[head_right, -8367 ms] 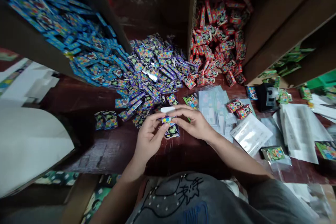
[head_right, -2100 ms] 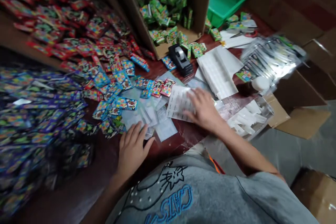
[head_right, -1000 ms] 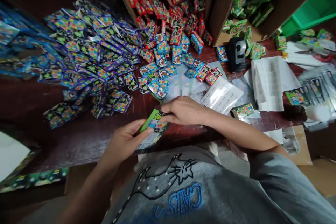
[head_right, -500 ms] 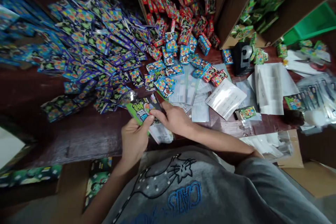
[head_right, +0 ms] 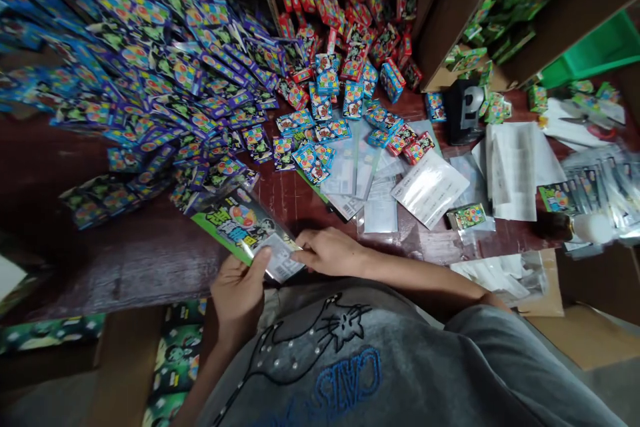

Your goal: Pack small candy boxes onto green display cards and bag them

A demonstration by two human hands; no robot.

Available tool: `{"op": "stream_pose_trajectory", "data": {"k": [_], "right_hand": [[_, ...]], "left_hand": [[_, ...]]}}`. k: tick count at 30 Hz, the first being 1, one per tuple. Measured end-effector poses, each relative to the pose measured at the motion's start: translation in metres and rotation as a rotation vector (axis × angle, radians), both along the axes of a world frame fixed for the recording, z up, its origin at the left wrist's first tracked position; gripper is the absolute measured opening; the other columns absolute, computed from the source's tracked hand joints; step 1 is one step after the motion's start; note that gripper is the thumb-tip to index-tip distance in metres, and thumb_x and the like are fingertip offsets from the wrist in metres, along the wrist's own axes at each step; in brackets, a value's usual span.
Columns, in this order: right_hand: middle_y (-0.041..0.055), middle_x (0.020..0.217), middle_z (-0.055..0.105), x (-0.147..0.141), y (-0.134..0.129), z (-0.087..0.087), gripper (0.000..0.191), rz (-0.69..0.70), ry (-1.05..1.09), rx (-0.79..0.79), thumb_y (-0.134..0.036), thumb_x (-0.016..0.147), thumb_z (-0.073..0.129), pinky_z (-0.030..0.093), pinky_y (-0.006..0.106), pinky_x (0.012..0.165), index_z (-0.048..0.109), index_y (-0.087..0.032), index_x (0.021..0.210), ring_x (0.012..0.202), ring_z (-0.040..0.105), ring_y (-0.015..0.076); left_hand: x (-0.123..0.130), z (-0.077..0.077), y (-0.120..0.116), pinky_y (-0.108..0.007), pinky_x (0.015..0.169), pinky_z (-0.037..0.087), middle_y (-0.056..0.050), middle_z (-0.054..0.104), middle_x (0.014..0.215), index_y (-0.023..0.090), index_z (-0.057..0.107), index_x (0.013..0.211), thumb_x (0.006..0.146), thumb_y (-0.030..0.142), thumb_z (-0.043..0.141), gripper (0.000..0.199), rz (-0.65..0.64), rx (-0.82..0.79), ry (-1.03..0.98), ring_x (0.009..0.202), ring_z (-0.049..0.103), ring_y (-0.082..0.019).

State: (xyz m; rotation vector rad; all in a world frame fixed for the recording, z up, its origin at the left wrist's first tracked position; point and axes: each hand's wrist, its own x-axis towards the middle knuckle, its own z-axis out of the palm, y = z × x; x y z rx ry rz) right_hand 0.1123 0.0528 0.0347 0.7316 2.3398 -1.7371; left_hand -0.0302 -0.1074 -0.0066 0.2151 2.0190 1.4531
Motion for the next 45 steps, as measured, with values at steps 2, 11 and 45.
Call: {"op": "stream_pose_trajectory", "data": {"k": [2,11,45], "right_hand": [[-0.0023,0.073,0.078,-0.003,-0.004,0.002,0.022,0.091,-0.003,0.004,-0.035,0.109,0.058,0.059,0.030,0.061,0.066,-0.027,0.090,0.073,0.082,0.0206],[0.0198,0.175,0.043,-0.026,0.134,0.032,0.096,0.225,0.130,0.649,-0.058,0.095,0.080,0.036,0.067,0.130,0.038,-0.018,0.171,0.160,0.042,0.0438],[-0.0074,0.071,0.052,0.064,0.087,0.003,0.051,-0.423,0.014,0.059,-0.049,0.104,0.061,0.045,0.030,0.060,0.043,-0.022,0.142,0.059,0.060,0.0164]], "left_hand": [[0.002,-0.003,-0.001,-0.030,0.075,0.059,-0.004,0.080,0.092,0.017,0.073,0.095,0.075,0.053,0.091,0.045,0.097,0.035,0.013,0.076,0.071,-0.017],[-0.030,0.024,-0.058,-0.045,0.093,0.063,-0.012,0.079,0.117,0.022,0.071,0.125,0.088,0.063,0.076,0.055,-0.374,-0.312,0.561,0.107,0.076,-0.032],[-0.029,0.037,0.146,-0.034,0.071,0.047,-0.004,0.067,0.075,0.024,0.064,0.094,0.100,0.067,0.054,0.044,-0.994,-0.523,0.673,0.075,0.069,-0.026]]}}
